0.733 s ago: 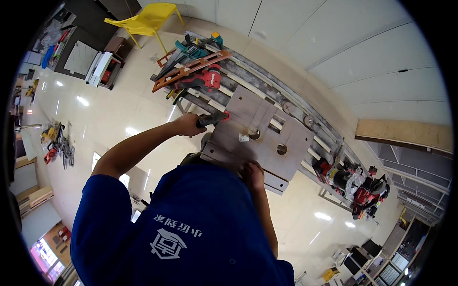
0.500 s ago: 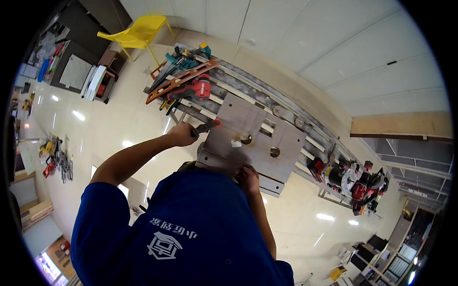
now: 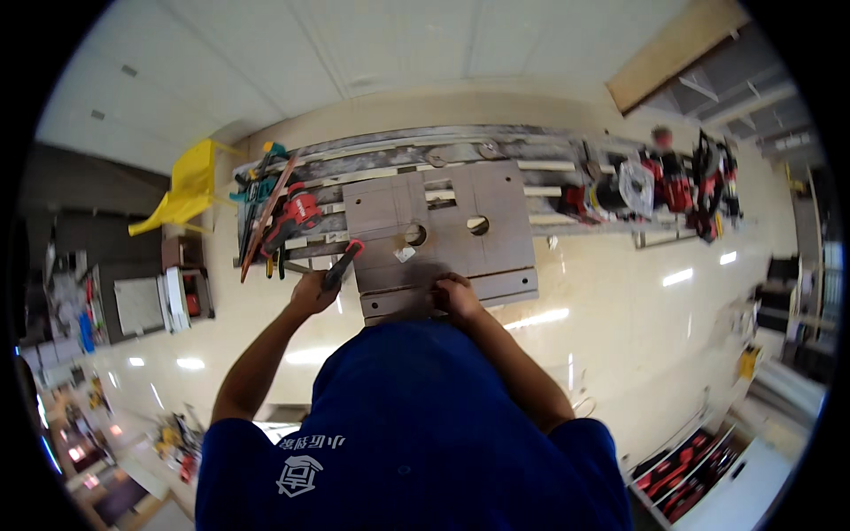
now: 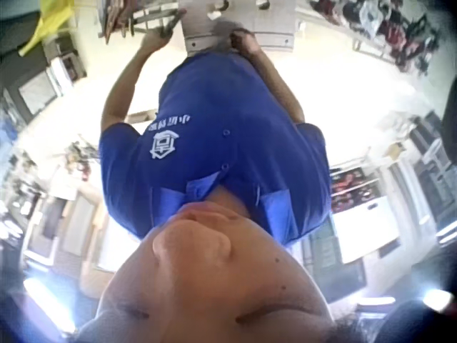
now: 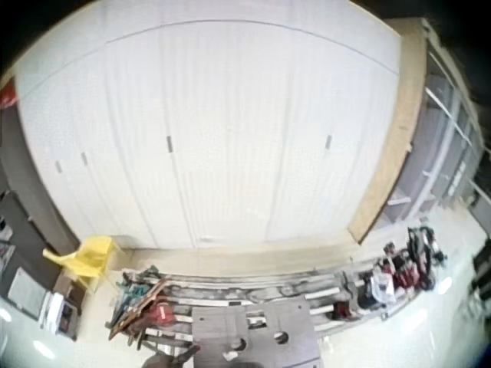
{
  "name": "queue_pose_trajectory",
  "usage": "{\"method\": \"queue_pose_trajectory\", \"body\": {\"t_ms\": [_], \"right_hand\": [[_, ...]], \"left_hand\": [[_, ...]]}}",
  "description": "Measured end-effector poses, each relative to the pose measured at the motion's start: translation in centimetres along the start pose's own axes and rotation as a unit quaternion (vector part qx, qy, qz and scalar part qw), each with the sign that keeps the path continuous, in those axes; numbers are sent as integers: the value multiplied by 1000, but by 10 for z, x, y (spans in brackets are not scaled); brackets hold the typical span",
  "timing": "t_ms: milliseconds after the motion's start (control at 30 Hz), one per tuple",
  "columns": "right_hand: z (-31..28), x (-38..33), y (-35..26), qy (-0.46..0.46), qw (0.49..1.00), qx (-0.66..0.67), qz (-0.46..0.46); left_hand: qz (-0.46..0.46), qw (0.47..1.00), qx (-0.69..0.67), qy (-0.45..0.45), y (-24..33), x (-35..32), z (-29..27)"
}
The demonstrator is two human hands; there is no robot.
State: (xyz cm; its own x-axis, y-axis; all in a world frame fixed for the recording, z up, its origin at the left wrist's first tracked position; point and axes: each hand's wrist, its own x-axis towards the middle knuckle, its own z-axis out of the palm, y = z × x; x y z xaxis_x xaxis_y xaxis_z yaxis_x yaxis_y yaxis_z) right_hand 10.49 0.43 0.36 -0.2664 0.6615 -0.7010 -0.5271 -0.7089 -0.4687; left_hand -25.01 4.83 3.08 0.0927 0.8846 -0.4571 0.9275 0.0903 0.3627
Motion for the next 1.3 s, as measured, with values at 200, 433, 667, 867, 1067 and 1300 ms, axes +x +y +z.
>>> {"method": "queue_pose_trajectory", "body": {"t_ms": [200,433,667,867,1067,1300], "right_hand": [[2,-6,-9,35,999,6,11],[-14,2,-1,49,999,15,0],[-11,-4,-12,64,998,17,-1],[-6,-1,-10,50,999,-1,5],[-13,1,-12,57,998,-5,6],[-13,1,-12,37,999,12,4]], "left_hand": [[34,995,-89,-31,-2,13,2],[29,999,-39,-6,-6,29,9],[5,995,-98,-30,-29,38,28],[-46,957,-268,-105,-39,33,20],[-60,976,-175,-117,10,27,-14],[32,999,-15,-7,-20,29,9]]}}
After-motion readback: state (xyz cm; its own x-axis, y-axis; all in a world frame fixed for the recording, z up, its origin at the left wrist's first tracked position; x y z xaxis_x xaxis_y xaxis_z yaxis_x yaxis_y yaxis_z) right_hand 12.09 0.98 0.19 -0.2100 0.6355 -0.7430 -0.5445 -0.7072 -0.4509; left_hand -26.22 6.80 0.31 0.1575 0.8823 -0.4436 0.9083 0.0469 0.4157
